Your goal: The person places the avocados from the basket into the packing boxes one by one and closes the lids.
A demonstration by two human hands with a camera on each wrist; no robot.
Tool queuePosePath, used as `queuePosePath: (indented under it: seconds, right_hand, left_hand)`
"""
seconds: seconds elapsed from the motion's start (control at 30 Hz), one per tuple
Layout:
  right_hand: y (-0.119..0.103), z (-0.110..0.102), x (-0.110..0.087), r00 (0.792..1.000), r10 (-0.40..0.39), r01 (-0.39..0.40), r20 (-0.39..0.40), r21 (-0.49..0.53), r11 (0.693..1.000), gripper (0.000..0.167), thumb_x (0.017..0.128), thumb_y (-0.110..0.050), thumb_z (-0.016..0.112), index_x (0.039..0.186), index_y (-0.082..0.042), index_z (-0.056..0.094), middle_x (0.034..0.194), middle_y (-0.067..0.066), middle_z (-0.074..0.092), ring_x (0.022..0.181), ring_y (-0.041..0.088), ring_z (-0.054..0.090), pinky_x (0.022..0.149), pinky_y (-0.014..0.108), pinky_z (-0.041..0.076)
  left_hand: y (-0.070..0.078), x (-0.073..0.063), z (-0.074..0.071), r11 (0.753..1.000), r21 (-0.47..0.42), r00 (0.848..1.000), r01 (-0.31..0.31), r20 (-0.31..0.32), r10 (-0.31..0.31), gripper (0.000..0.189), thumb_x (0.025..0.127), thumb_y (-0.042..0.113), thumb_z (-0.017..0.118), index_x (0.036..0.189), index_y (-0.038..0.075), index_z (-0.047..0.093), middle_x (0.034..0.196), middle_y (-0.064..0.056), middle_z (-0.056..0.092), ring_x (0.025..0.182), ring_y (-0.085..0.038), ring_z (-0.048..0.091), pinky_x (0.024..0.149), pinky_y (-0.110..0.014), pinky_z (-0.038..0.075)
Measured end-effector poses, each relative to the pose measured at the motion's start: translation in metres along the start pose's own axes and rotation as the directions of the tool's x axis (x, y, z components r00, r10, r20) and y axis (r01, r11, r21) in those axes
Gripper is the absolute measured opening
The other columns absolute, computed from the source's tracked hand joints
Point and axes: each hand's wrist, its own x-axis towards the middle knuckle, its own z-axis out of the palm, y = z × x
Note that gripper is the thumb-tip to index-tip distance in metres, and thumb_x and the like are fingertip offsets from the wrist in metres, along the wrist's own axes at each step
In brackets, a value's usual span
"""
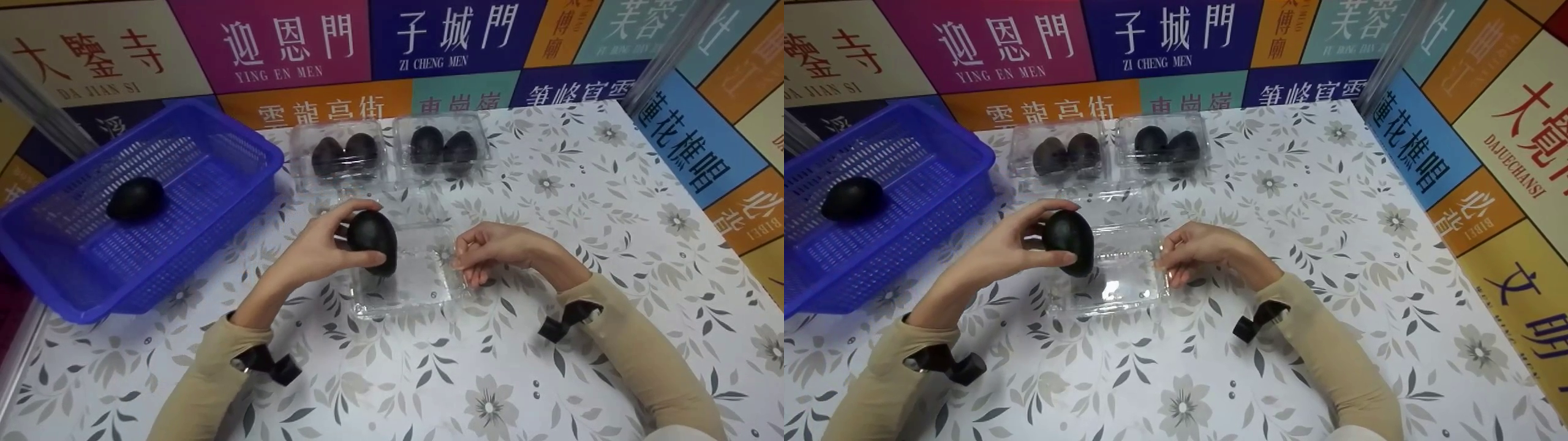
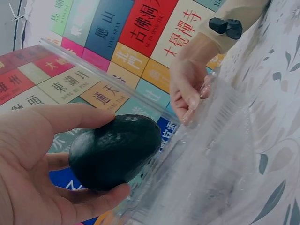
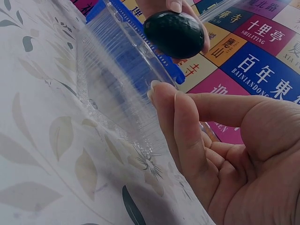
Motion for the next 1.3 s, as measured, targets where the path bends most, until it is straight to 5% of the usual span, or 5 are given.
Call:
queuePosePath:
  seconds: [0.57,0.9,1.3]
  right_hand:
    - [0.001,0.001,0.0,1.0,-0.002,0.002,0.004,0.023,1.0,0.016,0.094,-0.007,0.07,0.082,-0.006,0.06,0.067,0.005,0.071,0.058,0.013,0.069,0.054,0.022,0.056]
    - [-0.001,0.003,0.0,1.0,0.004,-0.004,0.0,0.04,0.999,0.018,0.094,-0.006,0.07,0.081,-0.006,0.058,0.067,0.006,0.071,0.059,0.013,0.069,0.054,0.021,0.055]
    - [-0.001,0.004,0.0,1.0,0.014,-0.014,-0.003,0.045,0.999,0.017,0.094,-0.007,0.071,0.082,-0.006,0.058,0.067,0.006,0.071,0.059,0.013,0.069,0.054,0.021,0.055]
  left_hand:
    - [-0.016,0.006,0.031,0.994,0.108,0.998,0.007,0.065,-0.015,0.072,0.076,0.026,0.09,0.139,0.019,0.057,0.123,-0.01,0.064,0.109,-0.028,0.062,0.087,-0.039,0.056]
    - [-0.023,0.007,0.049,0.974,0.224,0.998,-0.035,0.061,0.021,0.071,0.075,0.035,0.09,0.136,0.019,0.057,0.122,-0.009,0.067,0.102,-0.027,0.065,0.087,-0.042,0.054]
    - [-0.022,0.011,0.06,0.949,0.314,0.998,-0.019,0.058,0.001,0.078,0.075,0.037,0.09,0.141,0.014,0.055,0.13,-0.011,0.064,0.114,-0.027,0.062,0.096,-0.043,0.051]
